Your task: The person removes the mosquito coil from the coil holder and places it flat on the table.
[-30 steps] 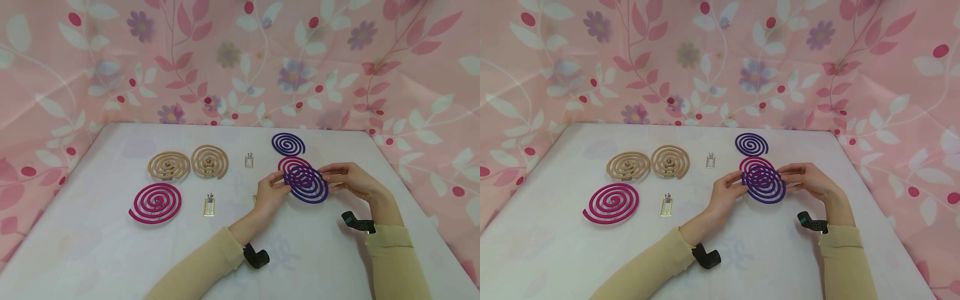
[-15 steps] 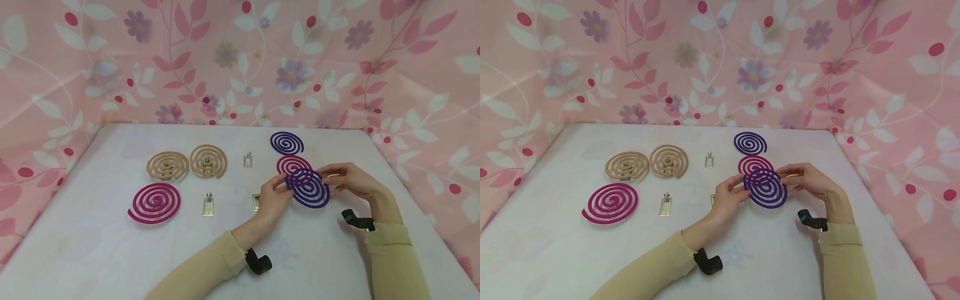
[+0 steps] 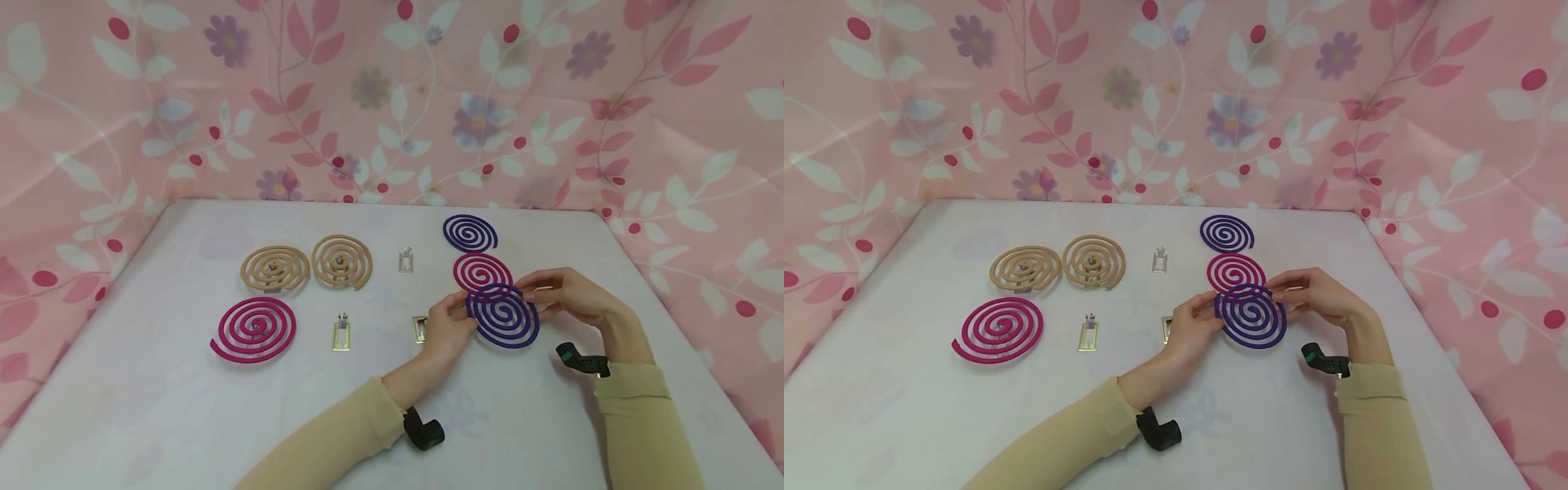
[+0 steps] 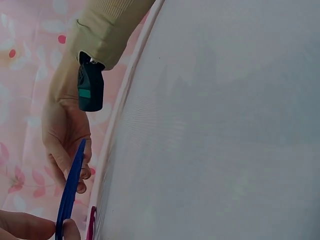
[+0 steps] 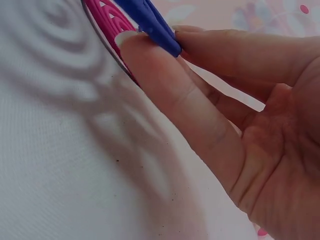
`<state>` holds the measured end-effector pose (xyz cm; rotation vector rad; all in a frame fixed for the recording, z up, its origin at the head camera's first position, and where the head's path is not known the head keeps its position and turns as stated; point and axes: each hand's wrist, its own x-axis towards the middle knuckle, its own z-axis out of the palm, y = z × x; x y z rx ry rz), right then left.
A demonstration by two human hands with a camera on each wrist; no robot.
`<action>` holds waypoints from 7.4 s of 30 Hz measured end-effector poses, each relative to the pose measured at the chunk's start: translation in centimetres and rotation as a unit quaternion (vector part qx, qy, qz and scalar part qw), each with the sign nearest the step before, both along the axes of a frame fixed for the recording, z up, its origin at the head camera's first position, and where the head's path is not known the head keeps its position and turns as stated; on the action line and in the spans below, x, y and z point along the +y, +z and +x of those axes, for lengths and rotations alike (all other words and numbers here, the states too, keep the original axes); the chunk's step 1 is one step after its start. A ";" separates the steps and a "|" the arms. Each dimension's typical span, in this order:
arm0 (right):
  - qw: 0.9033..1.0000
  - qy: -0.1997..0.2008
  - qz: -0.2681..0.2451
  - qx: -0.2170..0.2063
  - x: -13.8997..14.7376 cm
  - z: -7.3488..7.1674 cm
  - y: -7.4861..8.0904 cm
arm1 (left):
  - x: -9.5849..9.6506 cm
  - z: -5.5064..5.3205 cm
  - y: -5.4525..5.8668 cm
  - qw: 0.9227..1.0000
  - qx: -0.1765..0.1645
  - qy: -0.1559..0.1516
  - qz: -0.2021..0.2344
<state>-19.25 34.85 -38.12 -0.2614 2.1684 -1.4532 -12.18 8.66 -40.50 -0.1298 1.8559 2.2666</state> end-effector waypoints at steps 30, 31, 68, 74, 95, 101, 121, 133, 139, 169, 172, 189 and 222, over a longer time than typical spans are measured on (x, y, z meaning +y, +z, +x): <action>0.997 0.070 0.042 -0.014 -0.1 -0.2 -0.7 | -0.8 -0.3 -0.1 0.991 0.049 -0.015 -0.127; 0.996 0.071 0.045 -0.010 -0.1 -0.3 -0.7 | -0.8 -0.3 -0.1 0.990 0.050 -0.016 -0.128; 0.996 0.049 0.078 0.009 -0.9 -0.2 -0.3 | -0.5 -0.1 0.5 0.988 0.026 -0.039 -0.149; 0.996 0.056 0.069 0.019 -0.8 -0.2 -0.3 | -0.5 -0.2 0.4 0.989 0.029 -0.039 -0.142; 0.997 0.049 0.059 0.020 -0.6 -0.3 -0.4 | -0.7 -0.4 0.4 0.990 0.020 -0.044 -0.131; 0.997 0.043 0.053 0.045 -0.5 -0.1 -0.1 | -0.9 -0.5 0.8 0.992 0.026 -0.040 -0.115; 0.981 -0.162 -0.059 0.090 -8.9 1.6 4.7 | -8.3 -0.9 5.3 0.994 0.076 -0.075 -0.033; 0.966 -0.179 -0.141 0.122 -17.2 1.6 6.4 | -19.3 -2.0 6.1 0.998 0.018 0.048 -0.038; 0.954 -0.199 -0.206 0.092 -20.9 0.4 6.8 | -23.2 -2.8 6.5 0.993 0.008 0.080 -0.082; 0.920 -0.278 -0.272 0.039 -30.1 -0.6 3.5 | -25.6 -4.6 4.9 0.996 0.017 0.060 -0.068; 0.920 -0.283 -0.268 0.040 -30.2 -0.7 3.2 | -25.4 -4.6 4.8 0.996 0.017 0.060 -0.070; 0.927 -0.295 -0.229 -0.030 -31.6 -0.9 1.2 | -24.7 -4.8 4.1 0.995 0.032 0.039 -0.084; 0.917 -0.302 -0.249 -0.077 -31.8 -1.0 0.1 | -24.5 -4.6 3.9 0.996 0.021 0.017 -0.089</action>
